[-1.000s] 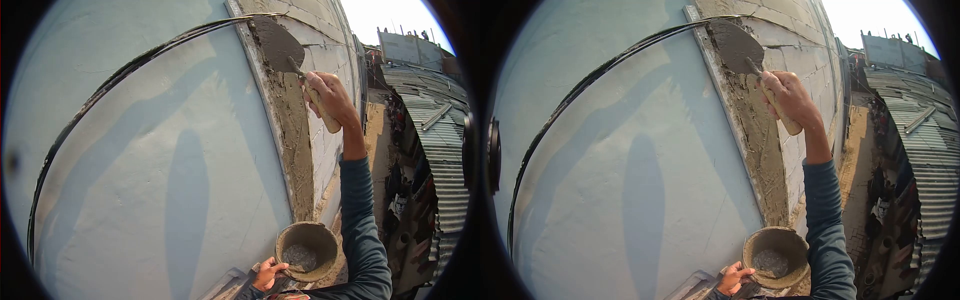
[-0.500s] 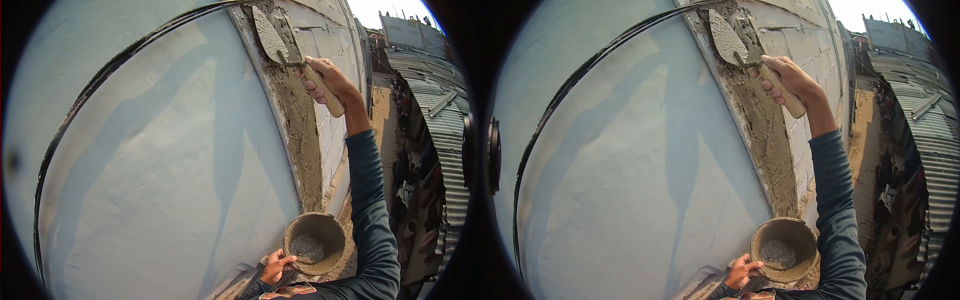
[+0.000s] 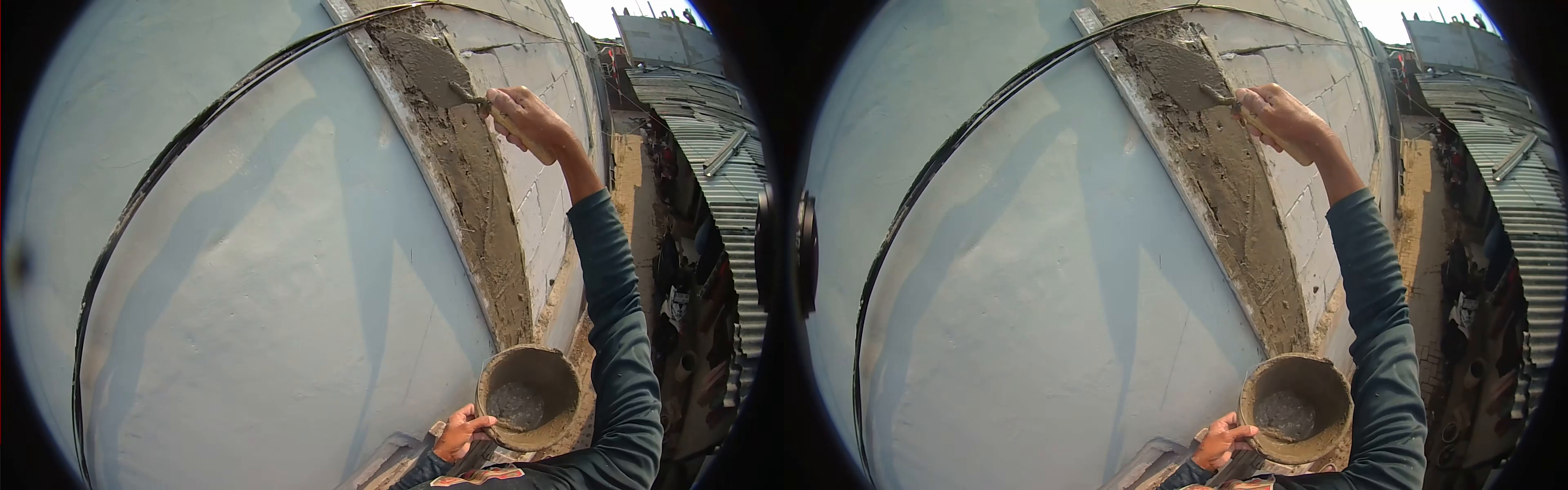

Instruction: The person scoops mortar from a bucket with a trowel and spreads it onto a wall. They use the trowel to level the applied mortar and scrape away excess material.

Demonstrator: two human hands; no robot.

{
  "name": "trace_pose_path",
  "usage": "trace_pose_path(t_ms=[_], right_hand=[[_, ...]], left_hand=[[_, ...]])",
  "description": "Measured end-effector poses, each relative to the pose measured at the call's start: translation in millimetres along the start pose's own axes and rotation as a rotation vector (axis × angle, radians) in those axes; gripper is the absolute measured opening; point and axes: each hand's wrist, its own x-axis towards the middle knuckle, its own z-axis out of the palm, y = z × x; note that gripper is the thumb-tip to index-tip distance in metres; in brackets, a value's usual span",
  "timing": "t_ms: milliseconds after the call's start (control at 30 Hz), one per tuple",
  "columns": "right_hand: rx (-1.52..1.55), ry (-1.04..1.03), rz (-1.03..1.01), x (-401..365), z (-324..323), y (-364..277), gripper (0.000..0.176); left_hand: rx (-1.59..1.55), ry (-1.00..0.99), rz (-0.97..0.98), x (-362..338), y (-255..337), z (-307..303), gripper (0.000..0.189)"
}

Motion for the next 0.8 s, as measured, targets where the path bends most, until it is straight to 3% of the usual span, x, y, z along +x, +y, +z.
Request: trace_pose_path(t_ms=[67,233,300,500,600,800], right_hand=[[0.035,0.067,0.101,14.5,-6.0,3.9,0.046],[0.245,-0.008,0.221,5.1,-5.2,5.5,0.045],[0.640,-0.307,0.197,2.5,7.0,11.0,0.044],[0.427,-0.241,0.263,-35.9,24.0,6.1,0.046],[0.076,-0.156,0.045,-32.5,19.4,28.6,0.049],[0.160,0.035,0.216,8.9,-4.1,27.9,0.046]], left_hand=[[-0.024,-0.023,0.011,2.0,-5.8,-5.2,0.023],[-0.008,-0.028,0.023,-1.8,-11.5,-8.3,0.023],[-0.017,-0.031,0.011,0.0,-10.2,-9.2,0.023],[-0.014,-0.032,0.015,1.4,-4.8,-5.5,0.023],[0.032,-0.023,0.002,2.7,-3.7,-3.1,0.023],[0.003,-0.010,0.003,-4.8,-8.6,-5.0,0.022]])
